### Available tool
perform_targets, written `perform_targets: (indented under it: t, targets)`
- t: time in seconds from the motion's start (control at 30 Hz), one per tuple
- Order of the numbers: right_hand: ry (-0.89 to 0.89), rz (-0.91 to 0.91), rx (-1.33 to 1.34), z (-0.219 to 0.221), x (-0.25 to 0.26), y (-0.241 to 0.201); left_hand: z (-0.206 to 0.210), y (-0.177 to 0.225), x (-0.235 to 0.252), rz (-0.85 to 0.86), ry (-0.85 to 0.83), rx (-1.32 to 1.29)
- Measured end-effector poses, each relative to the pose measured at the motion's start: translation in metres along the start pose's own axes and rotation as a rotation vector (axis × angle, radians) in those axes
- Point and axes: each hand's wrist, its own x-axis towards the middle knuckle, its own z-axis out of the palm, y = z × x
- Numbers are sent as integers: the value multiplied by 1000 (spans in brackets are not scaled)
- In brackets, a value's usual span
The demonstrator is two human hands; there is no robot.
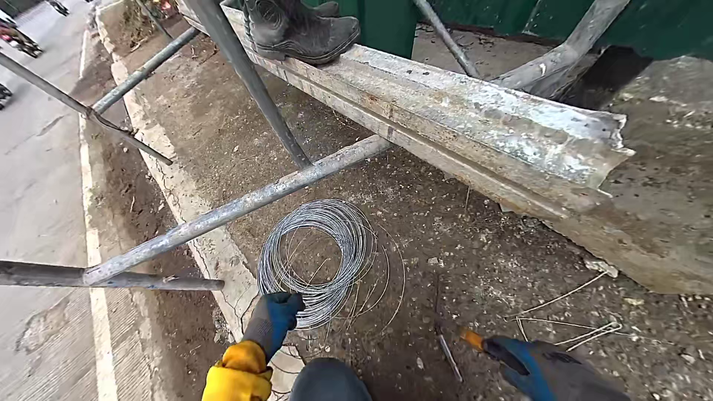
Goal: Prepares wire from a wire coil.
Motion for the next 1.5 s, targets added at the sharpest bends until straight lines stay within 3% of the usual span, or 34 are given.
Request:
perform_targets:
  t: [0.17,0.23,0.3,0.37,0.5,0.57,0.63,0.67,0.73,0.8,0.9,0.97,1.03,1.2,1.4,1.5]
  targets:
    - [22,310,87,74,48,96,-18,-21,7,171,-163,-166]
    - [8,319,101,105,55,120,-21,-24,10,220,-252,-170]
    - [12,287,82,113,61,118,-22,-25,11,254,-320,-154]
    - [75,194,103,98,76,82,-23,-21,9,309,-385,-137]
    - [162,-200,349,26,86,-74,-21,-4,-6,535,-581,-114]
    - [167,-379,419,13,93,-137,-22,14,-17,625,-625,-99]
    - [142,-464,414,15,103,-162,-29,32,-22,683,-571,-90]
    - [106,-465,400,13,108,-158,-35,39,-20,694,-469,-63]
    - [78,-412,532,6,107,-123,-49,55,-13,572,-141,52]
    - [193,-276,785,0,87,-80,-57,65,-1,394,171,184]
    - [549,-96,1239,1,39,-52,-46,74,12,363,317,140]
    - [757,-105,1550,6,17,-45,-21,87,9,398,233,86]
    - [872,-171,1700,9,-5,-38,10,103,4,427,92,117]
    - [939,-226,1969,23,-8,-30,71,121,15,369,-242,539]
    - [793,-183,2106,52,25,-31,127,60,40,179,-475,832]
    - [759,-280,2125,43,33,-37,138,33,53,38,-429,847]
